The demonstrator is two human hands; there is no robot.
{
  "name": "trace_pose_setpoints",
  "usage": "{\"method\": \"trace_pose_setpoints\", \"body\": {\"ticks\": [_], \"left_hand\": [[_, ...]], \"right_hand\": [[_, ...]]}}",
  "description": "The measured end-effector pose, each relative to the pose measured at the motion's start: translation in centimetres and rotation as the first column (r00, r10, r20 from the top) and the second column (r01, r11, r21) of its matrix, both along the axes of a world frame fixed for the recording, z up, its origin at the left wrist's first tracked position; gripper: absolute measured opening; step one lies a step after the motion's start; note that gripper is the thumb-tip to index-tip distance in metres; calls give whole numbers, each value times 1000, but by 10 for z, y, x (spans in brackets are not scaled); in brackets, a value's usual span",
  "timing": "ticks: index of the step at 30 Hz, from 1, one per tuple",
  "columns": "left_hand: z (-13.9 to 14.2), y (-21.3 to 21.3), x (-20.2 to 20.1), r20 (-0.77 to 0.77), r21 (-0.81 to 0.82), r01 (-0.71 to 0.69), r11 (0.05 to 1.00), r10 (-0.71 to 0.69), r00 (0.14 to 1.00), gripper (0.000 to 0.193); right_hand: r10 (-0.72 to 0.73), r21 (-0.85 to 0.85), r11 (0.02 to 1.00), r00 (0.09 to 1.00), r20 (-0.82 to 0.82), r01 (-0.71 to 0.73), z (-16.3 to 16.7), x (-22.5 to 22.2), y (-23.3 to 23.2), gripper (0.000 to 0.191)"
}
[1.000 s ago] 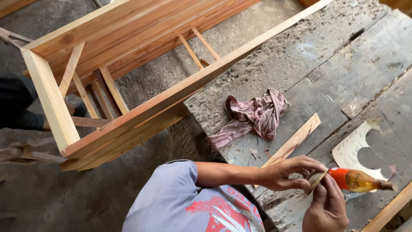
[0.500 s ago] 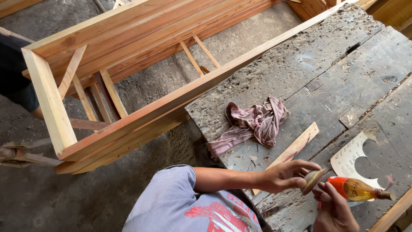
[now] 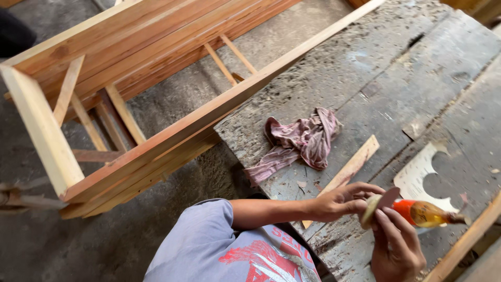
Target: The person cuts a circular piece of sandpaper with scissors, then applies contact cement from a bottle onto a white circular pad and the sandpaper. They press the two together to form a sanding pad.
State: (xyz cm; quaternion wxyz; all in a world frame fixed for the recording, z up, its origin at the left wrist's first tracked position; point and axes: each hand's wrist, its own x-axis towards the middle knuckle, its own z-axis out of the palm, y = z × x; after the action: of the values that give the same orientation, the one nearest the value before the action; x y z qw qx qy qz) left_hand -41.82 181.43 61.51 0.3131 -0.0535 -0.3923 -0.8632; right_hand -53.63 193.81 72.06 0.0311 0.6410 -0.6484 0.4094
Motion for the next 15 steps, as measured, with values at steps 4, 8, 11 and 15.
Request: {"method": "trace_pose_setpoints", "body": {"ticks": [4,8,11,15], "left_hand": [[-3,-3,0,138,-280,-132,951,176,975,56],[-7,-9,1,45,219,51,974,-62,997,62],[-13,-13,4,-24,267,124,956,-122,992,59],[-18,-8,8,76,177,64,982,-78,994,58]], "right_hand": [[-93,104,991,988,123,81,-1,6,-5,20],[111,145,981,985,134,-130,14,-3,-10,25],[102,52,993,992,68,-105,16,-5,-22,23],[21,79,996,973,229,-40,7,5,-29,27]]}}
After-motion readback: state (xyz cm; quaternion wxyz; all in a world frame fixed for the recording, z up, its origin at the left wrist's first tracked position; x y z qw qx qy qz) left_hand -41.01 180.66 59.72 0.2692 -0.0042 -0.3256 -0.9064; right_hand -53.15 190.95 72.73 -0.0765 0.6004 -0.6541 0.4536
